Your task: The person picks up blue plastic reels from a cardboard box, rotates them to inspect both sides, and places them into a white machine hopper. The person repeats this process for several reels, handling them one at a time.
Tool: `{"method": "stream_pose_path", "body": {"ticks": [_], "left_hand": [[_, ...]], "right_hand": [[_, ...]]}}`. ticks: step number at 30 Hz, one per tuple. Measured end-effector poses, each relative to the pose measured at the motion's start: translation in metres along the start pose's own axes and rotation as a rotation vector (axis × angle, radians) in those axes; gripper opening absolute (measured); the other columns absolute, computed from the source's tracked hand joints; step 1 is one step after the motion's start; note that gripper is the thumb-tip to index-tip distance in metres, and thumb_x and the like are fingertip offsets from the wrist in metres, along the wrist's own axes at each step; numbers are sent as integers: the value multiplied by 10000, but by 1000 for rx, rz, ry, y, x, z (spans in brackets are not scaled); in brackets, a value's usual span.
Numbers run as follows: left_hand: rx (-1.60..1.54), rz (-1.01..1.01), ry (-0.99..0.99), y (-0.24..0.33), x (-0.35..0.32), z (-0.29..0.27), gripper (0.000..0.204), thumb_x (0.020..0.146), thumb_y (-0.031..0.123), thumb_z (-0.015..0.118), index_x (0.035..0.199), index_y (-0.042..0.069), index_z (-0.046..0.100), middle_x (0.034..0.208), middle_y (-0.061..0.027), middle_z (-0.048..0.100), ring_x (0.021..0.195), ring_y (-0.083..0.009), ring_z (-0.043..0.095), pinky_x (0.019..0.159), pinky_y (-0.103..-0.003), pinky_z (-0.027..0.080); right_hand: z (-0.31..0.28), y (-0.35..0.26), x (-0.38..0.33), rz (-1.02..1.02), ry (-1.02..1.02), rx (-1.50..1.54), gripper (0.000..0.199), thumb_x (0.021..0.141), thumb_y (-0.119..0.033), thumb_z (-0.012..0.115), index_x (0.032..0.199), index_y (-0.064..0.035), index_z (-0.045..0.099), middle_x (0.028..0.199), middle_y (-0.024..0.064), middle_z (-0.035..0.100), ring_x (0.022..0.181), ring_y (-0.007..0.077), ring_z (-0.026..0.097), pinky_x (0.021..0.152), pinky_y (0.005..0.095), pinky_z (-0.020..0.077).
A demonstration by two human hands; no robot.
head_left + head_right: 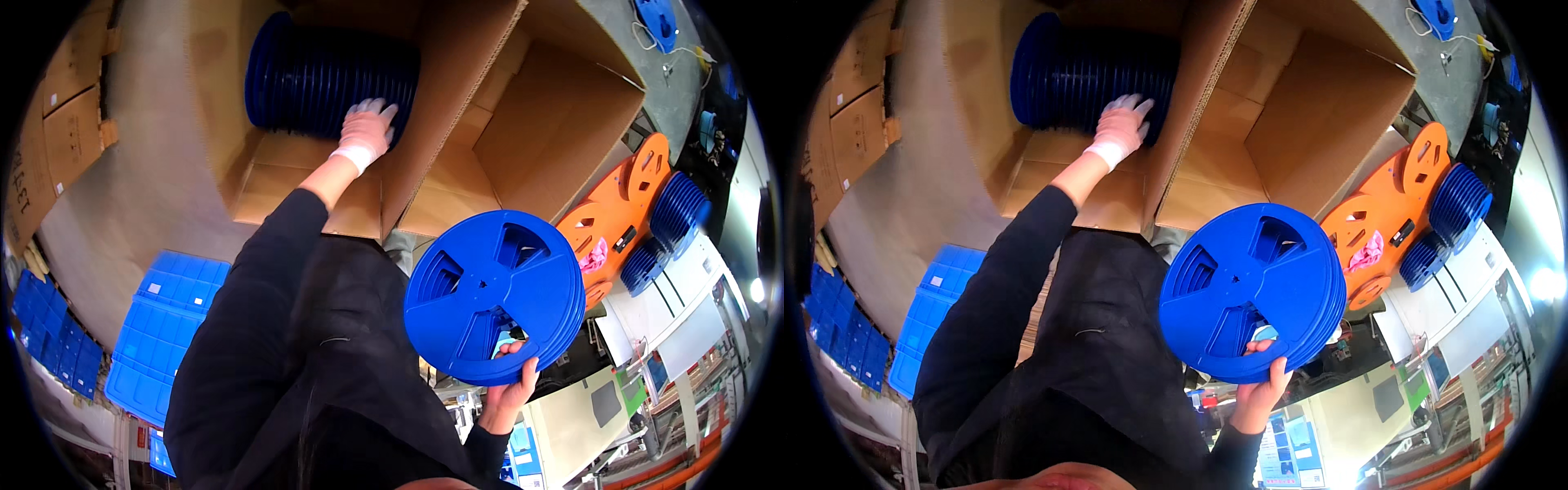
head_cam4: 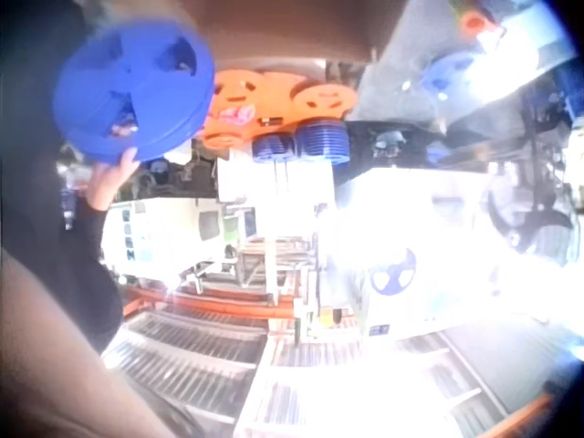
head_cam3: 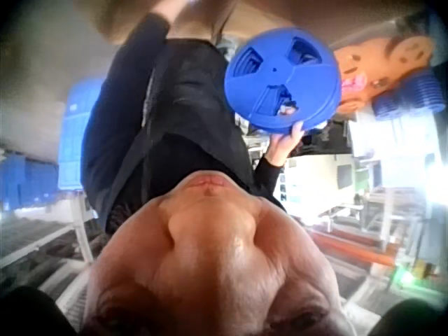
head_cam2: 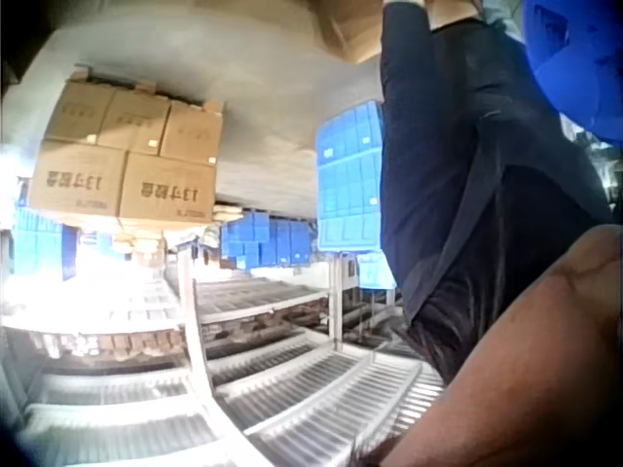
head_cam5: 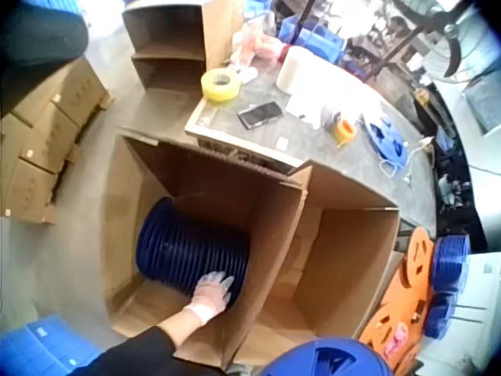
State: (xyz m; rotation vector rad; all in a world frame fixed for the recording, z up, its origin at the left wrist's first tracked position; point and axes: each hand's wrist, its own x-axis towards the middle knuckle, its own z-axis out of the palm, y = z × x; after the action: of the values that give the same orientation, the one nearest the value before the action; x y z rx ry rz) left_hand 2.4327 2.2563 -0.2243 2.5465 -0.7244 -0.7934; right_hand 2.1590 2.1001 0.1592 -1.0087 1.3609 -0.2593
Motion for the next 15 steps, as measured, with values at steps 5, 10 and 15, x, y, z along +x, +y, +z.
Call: {"method": "stream_pose_path", "body": {"ticks": [5, 10, 15], "left_hand": [[148, -327, -159, 34, 53, 34, 608, 809, 267, 642, 1365, 171, 417, 1409, -113, 394, 1300, -375, 365, 1033, -571, 301], [216, -340, -21, 30, 48, 47, 590, 802, 297, 664, 1327, 153, 436, 1492, -100, 290, 1341, -381, 324, 1027, -655, 279], [183, -234, -232, 28, 50, 20, 485, 834, 318, 636, 1267, 156, 490, 1497, -78, 293, 1241, -372, 430, 938, -609, 398]], "right_hand": [[-4, 2, 15, 45, 22, 48, 399, 943, -289, 542, 1218, -10, 470, 977, 122, 599, 913, 253, 601, 856, 352, 488], [-8, 0, 25, 55, -4, 93, 449, 893, -310, 618, 1205, -22, 474, 967, 123, 598, 885, 249, 591, 829, 344, 491], [-22, -1, 33, 61, -71, 69, 427, 926, -315, 571, 1214, -19, 460, 973, 115, 568, 896, 228, 543, 855, 329, 452]]}}
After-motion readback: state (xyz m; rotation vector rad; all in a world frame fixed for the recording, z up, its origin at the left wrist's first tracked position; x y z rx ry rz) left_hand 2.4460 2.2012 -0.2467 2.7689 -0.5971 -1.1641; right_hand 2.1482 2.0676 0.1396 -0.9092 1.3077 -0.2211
